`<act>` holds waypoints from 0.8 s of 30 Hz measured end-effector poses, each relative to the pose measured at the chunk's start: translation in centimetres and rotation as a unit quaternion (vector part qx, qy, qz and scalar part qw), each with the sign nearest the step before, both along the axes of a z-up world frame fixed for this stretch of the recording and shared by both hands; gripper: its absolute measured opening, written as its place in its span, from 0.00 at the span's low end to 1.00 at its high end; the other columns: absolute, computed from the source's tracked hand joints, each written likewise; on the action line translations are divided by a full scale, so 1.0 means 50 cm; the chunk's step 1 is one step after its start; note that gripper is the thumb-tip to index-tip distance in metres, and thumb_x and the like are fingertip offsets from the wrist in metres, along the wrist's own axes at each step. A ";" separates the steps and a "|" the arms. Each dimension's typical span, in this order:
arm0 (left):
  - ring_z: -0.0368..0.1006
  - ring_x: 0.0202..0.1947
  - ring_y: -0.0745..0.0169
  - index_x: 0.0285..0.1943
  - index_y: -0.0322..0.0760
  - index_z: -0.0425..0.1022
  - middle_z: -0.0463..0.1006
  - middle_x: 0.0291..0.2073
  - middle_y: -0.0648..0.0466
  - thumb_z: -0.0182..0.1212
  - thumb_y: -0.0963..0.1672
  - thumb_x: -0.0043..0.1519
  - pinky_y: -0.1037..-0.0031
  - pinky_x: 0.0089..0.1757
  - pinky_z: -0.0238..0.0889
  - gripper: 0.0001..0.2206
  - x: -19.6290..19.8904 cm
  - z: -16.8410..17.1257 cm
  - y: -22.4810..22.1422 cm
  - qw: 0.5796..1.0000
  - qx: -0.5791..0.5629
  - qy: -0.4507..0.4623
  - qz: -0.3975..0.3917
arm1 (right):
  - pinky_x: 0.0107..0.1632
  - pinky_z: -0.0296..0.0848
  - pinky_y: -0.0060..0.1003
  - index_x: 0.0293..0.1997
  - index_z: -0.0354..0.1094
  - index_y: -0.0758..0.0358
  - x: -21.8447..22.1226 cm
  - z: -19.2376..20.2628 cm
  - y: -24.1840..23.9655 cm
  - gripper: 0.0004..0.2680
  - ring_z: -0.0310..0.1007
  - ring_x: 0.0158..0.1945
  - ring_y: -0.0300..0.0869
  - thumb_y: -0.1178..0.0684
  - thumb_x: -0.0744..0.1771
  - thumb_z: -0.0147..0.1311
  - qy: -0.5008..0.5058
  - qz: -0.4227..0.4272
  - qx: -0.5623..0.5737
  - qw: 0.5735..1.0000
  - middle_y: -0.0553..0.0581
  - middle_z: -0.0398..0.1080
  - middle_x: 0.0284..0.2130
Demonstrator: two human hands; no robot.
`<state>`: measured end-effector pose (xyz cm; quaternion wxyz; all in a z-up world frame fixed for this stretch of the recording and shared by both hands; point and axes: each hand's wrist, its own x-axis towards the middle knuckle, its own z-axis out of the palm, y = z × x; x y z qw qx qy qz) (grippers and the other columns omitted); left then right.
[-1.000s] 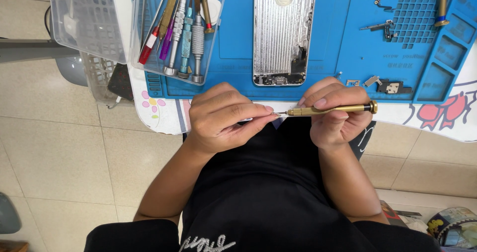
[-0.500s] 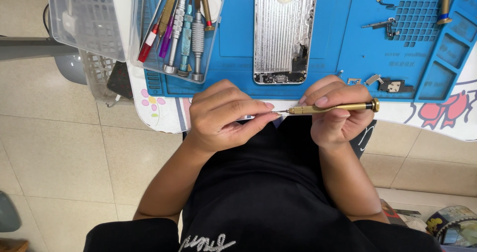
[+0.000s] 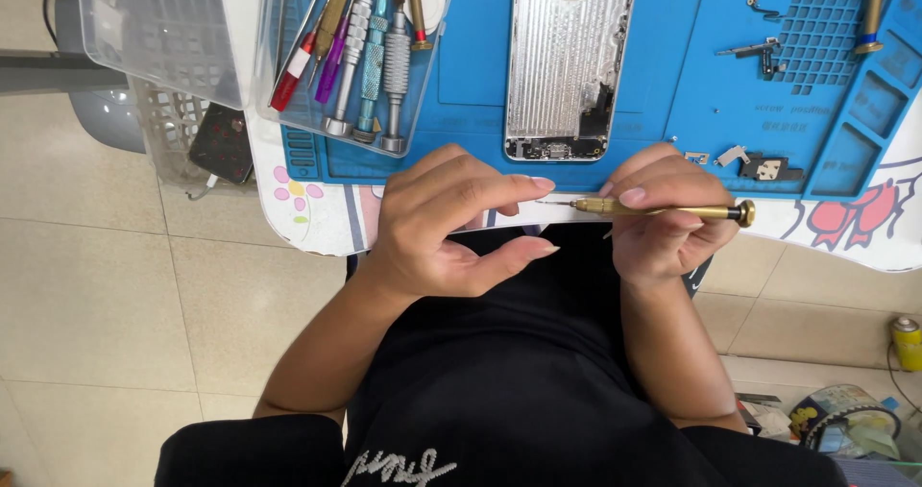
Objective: Repairing a mobile phone using a screwdriver to manipulate internal components.
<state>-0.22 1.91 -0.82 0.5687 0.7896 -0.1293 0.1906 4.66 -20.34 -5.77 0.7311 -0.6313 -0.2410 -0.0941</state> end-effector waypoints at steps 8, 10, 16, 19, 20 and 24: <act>0.70 0.27 0.72 0.62 0.36 0.74 0.79 0.34 0.57 0.55 0.49 0.72 0.83 0.31 0.64 0.16 -0.027 -0.017 0.017 0.991 -0.106 0.077 0.015 | 0.28 0.68 0.34 0.43 0.59 0.65 -0.001 0.002 0.005 0.13 0.66 0.25 0.44 0.43 0.74 0.45 0.011 -0.028 0.017 0.999 0.57 0.65 0.32; 0.70 0.28 0.71 0.65 0.37 0.72 0.79 0.34 0.56 0.53 0.49 0.74 0.82 0.33 0.65 0.16 -0.028 -0.018 0.018 0.991 -0.108 0.080 0.010 | 0.29 0.68 0.33 0.44 0.60 0.65 -0.001 0.005 0.008 0.13 0.66 0.26 0.44 0.43 0.74 0.46 0.021 -0.025 0.014 0.999 0.58 0.65 0.33; 0.70 0.28 0.71 0.65 0.39 0.72 0.78 0.34 0.58 0.49 0.47 0.76 0.81 0.33 0.65 0.14 -0.027 -0.021 0.021 0.992 -0.090 0.086 -0.002 | 0.32 0.67 0.29 0.47 0.59 0.64 -0.007 0.040 0.028 0.09 0.66 0.30 0.41 0.51 0.72 0.56 0.045 -0.047 -0.059 0.996 0.58 0.64 0.33; 0.70 0.28 0.71 0.65 0.38 0.72 0.78 0.33 0.57 0.48 0.46 0.76 0.81 0.32 0.65 0.14 -0.027 -0.023 0.022 0.992 -0.095 0.083 -0.001 | 0.35 0.67 0.29 0.50 0.59 0.64 -0.008 0.049 0.028 0.08 0.66 0.31 0.40 0.54 0.74 0.56 0.075 -0.038 -0.090 0.992 0.59 0.65 0.33; 0.71 0.28 0.71 0.65 0.38 0.72 0.78 0.33 0.58 0.48 0.46 0.76 0.81 0.33 0.66 0.14 -0.027 -0.024 0.022 0.992 -0.098 0.083 0.000 | 0.35 0.67 0.29 0.51 0.59 0.63 -0.008 0.049 0.025 0.08 0.66 0.31 0.40 0.53 0.74 0.55 0.081 -0.032 -0.088 0.992 0.59 0.65 0.33; 0.70 0.28 0.70 0.65 0.37 0.71 0.77 0.33 0.57 0.49 0.47 0.75 0.80 0.33 0.65 0.14 -0.029 -0.021 0.027 0.991 -0.094 0.090 -0.002 | 0.34 0.67 0.29 0.51 0.57 0.62 -0.007 0.055 0.026 0.09 0.67 0.30 0.41 0.51 0.75 0.54 0.079 -0.018 -0.104 0.991 0.60 0.66 0.31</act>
